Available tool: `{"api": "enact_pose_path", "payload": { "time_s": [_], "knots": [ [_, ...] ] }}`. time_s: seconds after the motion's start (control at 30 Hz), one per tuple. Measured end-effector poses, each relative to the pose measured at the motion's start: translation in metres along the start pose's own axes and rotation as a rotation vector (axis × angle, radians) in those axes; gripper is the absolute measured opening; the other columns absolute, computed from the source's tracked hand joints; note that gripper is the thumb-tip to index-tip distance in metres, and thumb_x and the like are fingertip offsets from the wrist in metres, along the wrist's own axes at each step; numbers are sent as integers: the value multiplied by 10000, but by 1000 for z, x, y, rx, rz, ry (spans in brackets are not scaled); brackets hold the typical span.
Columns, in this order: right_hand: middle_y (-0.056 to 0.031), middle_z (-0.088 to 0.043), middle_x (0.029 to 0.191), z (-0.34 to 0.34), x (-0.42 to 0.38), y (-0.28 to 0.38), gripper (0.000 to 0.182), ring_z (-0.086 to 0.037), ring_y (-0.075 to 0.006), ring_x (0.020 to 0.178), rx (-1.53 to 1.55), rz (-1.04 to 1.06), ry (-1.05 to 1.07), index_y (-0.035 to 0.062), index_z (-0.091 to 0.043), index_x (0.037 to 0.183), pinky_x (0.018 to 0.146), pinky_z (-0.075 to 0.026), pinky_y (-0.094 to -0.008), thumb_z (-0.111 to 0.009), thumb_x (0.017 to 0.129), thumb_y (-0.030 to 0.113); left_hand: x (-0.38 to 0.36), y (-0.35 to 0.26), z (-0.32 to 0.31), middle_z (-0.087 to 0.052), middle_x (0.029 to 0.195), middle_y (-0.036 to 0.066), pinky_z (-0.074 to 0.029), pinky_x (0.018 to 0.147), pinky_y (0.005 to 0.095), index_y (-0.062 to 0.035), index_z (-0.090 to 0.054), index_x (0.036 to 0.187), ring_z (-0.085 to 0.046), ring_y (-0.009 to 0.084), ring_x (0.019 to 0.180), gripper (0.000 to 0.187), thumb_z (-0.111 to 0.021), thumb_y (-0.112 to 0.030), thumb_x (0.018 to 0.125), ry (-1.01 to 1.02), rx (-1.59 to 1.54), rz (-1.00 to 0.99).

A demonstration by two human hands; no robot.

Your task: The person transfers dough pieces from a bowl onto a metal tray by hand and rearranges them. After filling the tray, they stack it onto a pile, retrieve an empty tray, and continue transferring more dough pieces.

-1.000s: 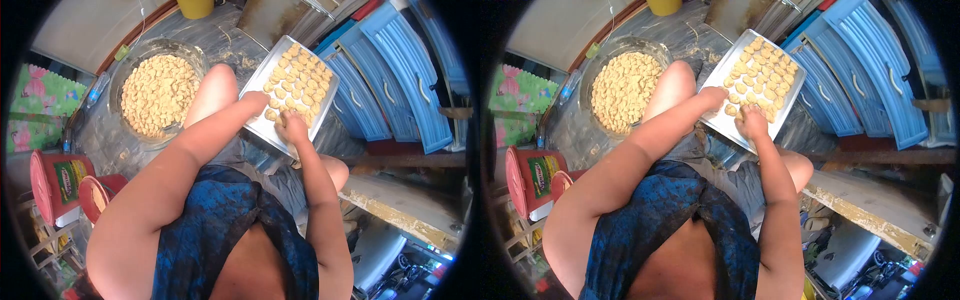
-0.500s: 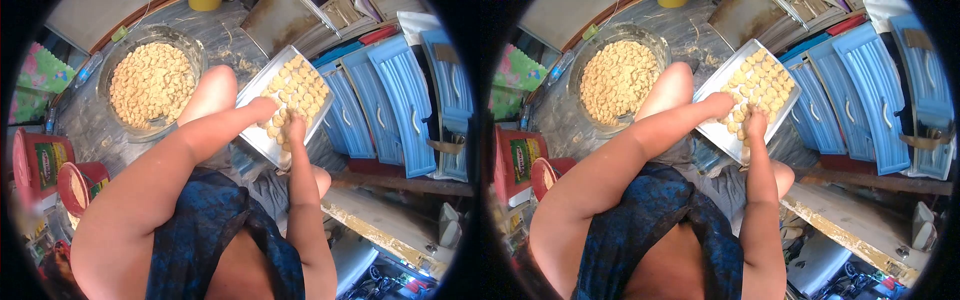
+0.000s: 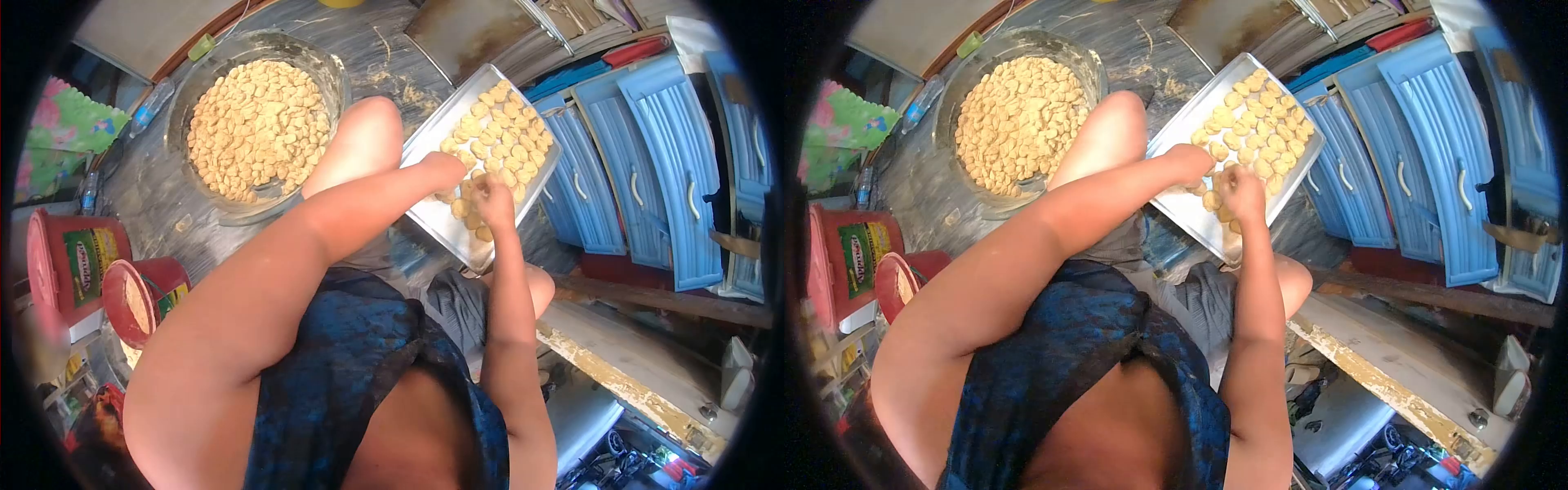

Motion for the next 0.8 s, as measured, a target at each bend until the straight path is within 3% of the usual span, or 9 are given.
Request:
{"api": "enact_pose_path", "payload": {
  "time_s": [0.1,0.17,0.33,0.4,0.53,0.67,0.73,0.77,0.8],
  "knots": [
    [-126,-617,736,-10,-10,24,287,-601,-299,668,85,110,104,38,-590,963,634,-484,-374,-658,729,190,-8,-6,10,-661,874,137,-501,708,407,-75,-666,895,-640,299,854,201,-617,-138,711,-70,-58,-14],
    [-163,-601,916,-5,-6,49,338,-579,-255,760,324,-222,98,7,-570,1022,694,-465,-354,-607,698,94,-15,0,33,-656,899,143,-496,722,402,-65,-673,889,-636,313,845,203,-616,-137,707,-297,-219,-12],
    [-183,-497,1189,8,68,153,636,-510,-288,1034,516,133,-143,-11,-423,1270,835,-438,-339,-683,712,153,-87,70,126,-558,1050,178,-445,845,403,-52,-602,1000,-539,341,1005,255,-588,-111,752,-1038,-440,-134],
    [-215,-433,1253,4,100,221,675,-451,-320,1127,556,237,-129,7,-410,1291,929,-406,-374,-693,698,161,-137,123,144,-560,1057,175,-409,919,376,-50,-608,1040,-498,325,1075,305,-625,-130,746,-1189,-495,58],
    [-228,-340,1342,-87,160,324,776,-396,-345,1208,461,383,-95,34,-323,1355,994,-380,-394,-721,705,184,-185,301,81,-509,1206,219,-414,932,382,-40,-578,1136,-503,332,1119,516,-709,-309,715,-1070,-499,640],
    [-241,-142,1449,-220,145,355,917,-195,-382,1340,455,-35,426,60,-199,1408,1099,-238,-406,-741,678,179,-215,394,-19,-459,1270,249,-407,953,377,-65,-506,1236,-491,361,1137,713,-748,-386,647,-631,-502,956],
    [-256,-214,1436,-317,111,317,803,-173,-404,1340,141,84,552,52,-278,1392,1086,-244,-413,-671,722,258,-206,407,-59,-406,1324,252,-396,970,399,-98,-463,1281,-452,370,1187,756,-750,-379,641,-376,-375,940],
    [-258,-378,1351,-369,91,302,685,-292,-402,1294,-257,151,791,29,-402,1330,1049,-298,-437,-631,729,266,-202,403,-71,-371,1348,259,-382,982,423,-121,-447,1296,-421,375,1216,749,-741,-366,652,-313,-345,920],
    [-237,-496,1253,-372,75,295,577,-448,-388,1188,-26,165,1114,36,-494,1265,998,-362,-451,-602,728,216,-192,401,-86,-336,1371,266,-368,993,447,-144,-431,1311,-390,379,1245,744,-733,-352,663,-250,-317,885]
  ]
}}
Point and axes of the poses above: each hand's wrist, its own x-axis towards the middle knuckle, its own z-axis out of the back of the hand, y = z × x, the point moved 5 cm from there along x, towards the middle knuckle
